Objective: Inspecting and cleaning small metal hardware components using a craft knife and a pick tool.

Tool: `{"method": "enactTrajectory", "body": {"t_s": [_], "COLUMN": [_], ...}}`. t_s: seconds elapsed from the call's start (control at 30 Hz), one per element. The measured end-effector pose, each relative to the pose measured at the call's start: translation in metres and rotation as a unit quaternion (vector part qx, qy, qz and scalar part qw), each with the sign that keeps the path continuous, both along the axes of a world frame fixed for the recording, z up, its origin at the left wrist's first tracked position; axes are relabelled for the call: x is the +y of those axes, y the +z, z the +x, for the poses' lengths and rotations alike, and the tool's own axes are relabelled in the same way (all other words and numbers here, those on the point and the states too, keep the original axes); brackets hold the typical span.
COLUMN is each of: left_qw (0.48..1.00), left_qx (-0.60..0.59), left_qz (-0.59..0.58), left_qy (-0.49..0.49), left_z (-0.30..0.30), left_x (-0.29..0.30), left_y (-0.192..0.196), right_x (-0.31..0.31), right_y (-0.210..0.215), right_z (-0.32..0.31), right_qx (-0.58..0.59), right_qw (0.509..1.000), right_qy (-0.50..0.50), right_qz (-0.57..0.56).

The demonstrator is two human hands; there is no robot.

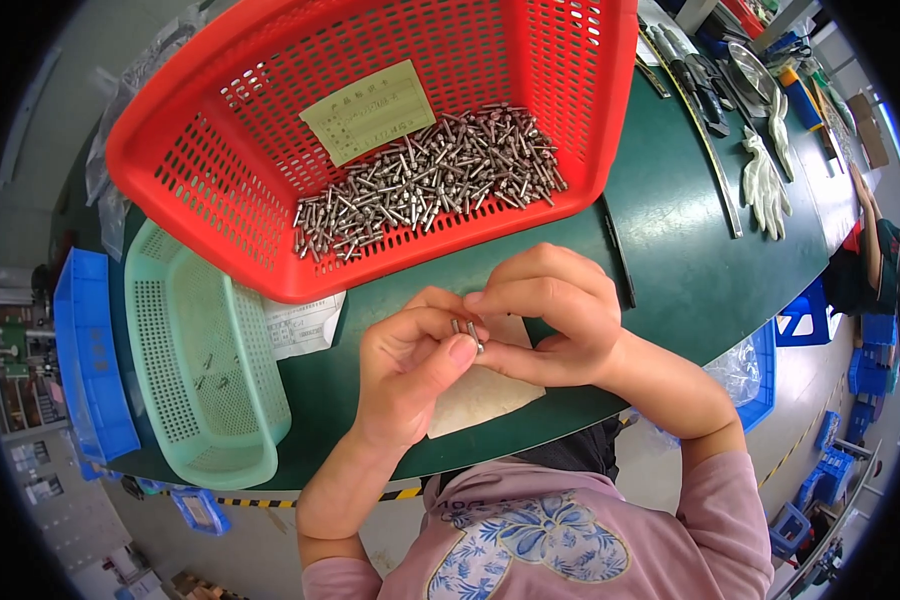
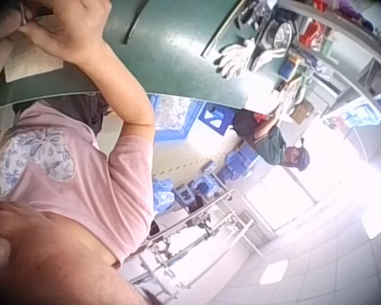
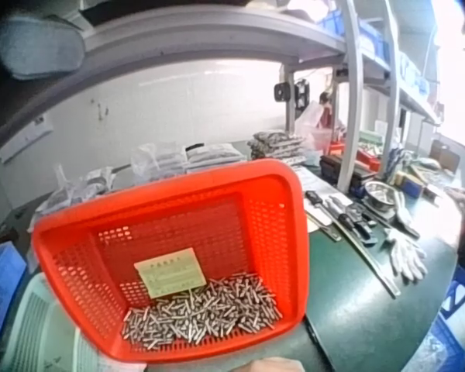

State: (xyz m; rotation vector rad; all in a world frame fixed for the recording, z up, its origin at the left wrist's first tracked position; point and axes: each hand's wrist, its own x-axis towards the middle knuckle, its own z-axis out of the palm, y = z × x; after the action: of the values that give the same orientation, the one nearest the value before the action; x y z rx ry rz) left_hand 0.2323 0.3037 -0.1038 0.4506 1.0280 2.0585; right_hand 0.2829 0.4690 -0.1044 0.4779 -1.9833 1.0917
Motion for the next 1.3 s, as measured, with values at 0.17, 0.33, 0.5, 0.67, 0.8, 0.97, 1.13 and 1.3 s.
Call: {"method": "enactTrajectory", "body": {"t_s": [0.17,0.33,0.5,0.67,0.8,0.97,1.13,1.3], "left_qw": [1.0,0.997,0.997,0.996,0.996,0.997,0.997,0.996], "left_qx": [-0.027,-0.059,-0.066,-0.073,-0.069,-0.047,-0.045,-0.084], "left_qz": [-0.011,-0.028,-0.025,-0.028,-0.026,-0.017,-0.039,-0.024], "left_qy": [-0.009,-0.033,-0.031,-0.034,-0.041,-0.057,-0.044,-0.035], "left_z": [0.0008,-0.0016,-0.003,-0.003,-0.0023,-0.0023,-0.0015,-0.0026], "left_x": [-0.0005,-0.0032,-0.003,-0.0023,-0.0019,-0.0011,-0.0019,-0.0008], "left_y": [0.0011,0.0,0.0024,0.0043,0.0045,0.0077,0.0051,0.0049], "right_x": [0.0004,0.0008,0.0023,-0.0001,0.0008,0.0001,0.0002,0.0051], "right_y": [-0.0032,-0.0011,-0.0028,-0.0016,-0.0034,-0.0042,-0.0036,-0.0025], "right_z": [-0.0016,0.0033,0.0021,-0.0002,-0.0005,-0.0008,-0.0003,0.0015], "right_qx": [-0.026,-0.097,-0.108,-0.094,-0.085,-0.069,-0.068,-0.083], "right_qw": [0.998,0.991,0.989,0.991,0.991,0.993,0.993,0.993], "right_qy": [0.047,0.083,0.082,0.063,0.064,0.052,0.051,0.065], "right_qz": [-0.032,-0.045,-0.064,-0.075,-0.076,-0.078,-0.076,-0.046]}}
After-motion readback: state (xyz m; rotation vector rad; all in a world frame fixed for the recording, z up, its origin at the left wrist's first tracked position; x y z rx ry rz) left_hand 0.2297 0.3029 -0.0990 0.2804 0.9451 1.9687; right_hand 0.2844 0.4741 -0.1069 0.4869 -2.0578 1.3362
